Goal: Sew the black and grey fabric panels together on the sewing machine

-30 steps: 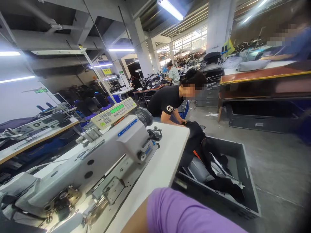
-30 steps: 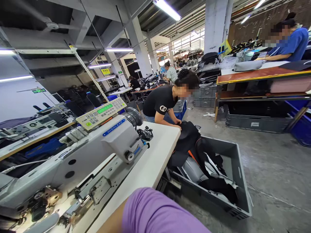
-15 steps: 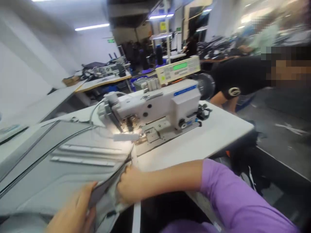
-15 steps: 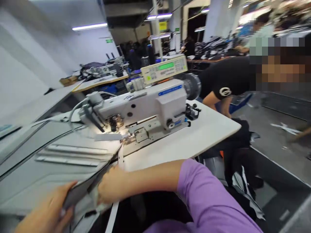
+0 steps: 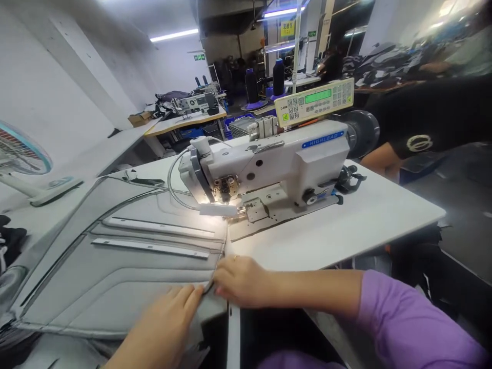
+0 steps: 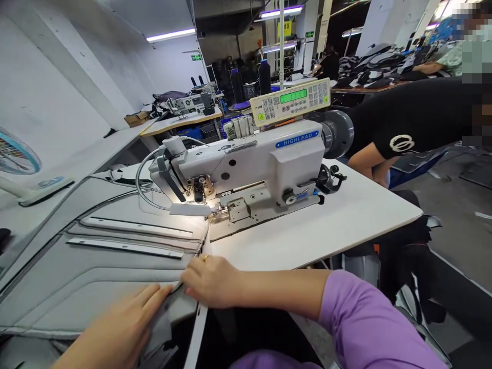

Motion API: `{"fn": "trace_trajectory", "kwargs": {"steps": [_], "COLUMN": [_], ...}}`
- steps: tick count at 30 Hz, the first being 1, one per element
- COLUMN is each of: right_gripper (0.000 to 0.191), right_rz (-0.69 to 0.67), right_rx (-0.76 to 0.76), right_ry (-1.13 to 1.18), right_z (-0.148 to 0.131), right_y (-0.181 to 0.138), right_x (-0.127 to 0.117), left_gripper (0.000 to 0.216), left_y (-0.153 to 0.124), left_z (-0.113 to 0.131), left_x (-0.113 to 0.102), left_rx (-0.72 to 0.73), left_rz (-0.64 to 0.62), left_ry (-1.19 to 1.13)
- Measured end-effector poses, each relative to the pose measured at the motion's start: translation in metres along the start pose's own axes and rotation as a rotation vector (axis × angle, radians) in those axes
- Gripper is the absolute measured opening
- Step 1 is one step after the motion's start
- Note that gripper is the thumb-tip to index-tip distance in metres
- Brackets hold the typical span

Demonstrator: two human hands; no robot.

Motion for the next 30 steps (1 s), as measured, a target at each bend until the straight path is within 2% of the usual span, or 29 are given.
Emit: {"fn": "trace_trajectory", "kwargs": {"steps": [2, 4, 5, 6, 7, 9, 11, 12, 14, 16, 19, 21, 24, 30], "right_gripper": [0.01, 0.006, 0.007, 0.009, 0.009, 0.01, 0.011, 0.01, 0.003, 0.007, 0.004, 0.014, 0.016, 0.016], "right_rz": [-0.01, -0.102, -0.138, -0.153, -0.154, -0.156, -0.188, -0.217, -0.287, -0.34, -0.356, -0.349, -0.336, -0.347], "right_rx": [0.063, 0.012, -0.031, -0.058, -0.065, -0.06, -0.053, -0.034, 0.03, 0.067, -0.032, -0.123, -0.214, -0.226], "right_ry": [-0.055, -0.07, -0.069, -0.065, -0.064, -0.064, -0.045, -0.023, 0.04, 0.073, 0.025, -0.007, -0.013, -0.034], "right_z": [0.016, 0.022, 0.022, 0.021, 0.021, 0.019, 0.016, 0.015, 0.014, 0.012, 0.005, 0.001, 0.002, 0.017], "right_y": [-0.002, -0.002, -0.003, -0.003, -0.003, -0.002, -0.002, -0.003, -0.007, -0.013, -0.018, -0.017, -0.013, -0.01], "right_x": [-0.006, 0.004, 0.01, 0.014, 0.017, 0.019, 0.016, 0.013, 0.006, 0.0, -0.002, 0.003, 0.011, 0.018], "left_gripper": [0.058, 0.034, 0.021, 0.017, 0.021, 0.025, 0.031, 0.032, 0.032, 0.033, 0.033, 0.032, 0.031, 0.031], "left_y": [0.007, 0.022, 0.032, 0.046, 0.061, 0.088, 0.107, 0.114, 0.119, 0.117, 0.112, 0.112, 0.113, 0.12], "left_z": [0.008, 0.007, 0.003, -0.005, -0.014, -0.033, -0.045, -0.049, -0.053, -0.053, -0.051, -0.05, -0.048, -0.042], "left_x": [-0.008, -0.018, -0.024, -0.031, -0.038, -0.049, -0.038, -0.029, -0.012, -0.005, -0.006, -0.009, -0.01, -0.008], "left_rx": [0.036, 0.06, 0.072, 0.089, 0.101, 0.141, 0.143, 0.127, 0.081, 0.056, 0.045, 0.028, -0.004, -0.081], "left_rz": [-0.024, -0.09, -0.098, -0.069, 0.011, 0.298, 0.438, 0.466, 0.491, 0.508, 0.523, 0.536, 0.564, 0.576], "left_ry": [-0.037, -0.139, -0.194, -0.235, -0.247, -0.155, -0.067, -0.045, -0.037, -0.047, -0.069, -0.082, -0.093, -0.062]}}
Point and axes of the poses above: each hand's wrist, its own y-axis towards the middle knuckle, its own x-axis out of the palm, z = x × y, the point moved 7 cm from there along y, towards the middle knuckle, and after that the axes turned 10 degrees about y, right-handed, at the moved point
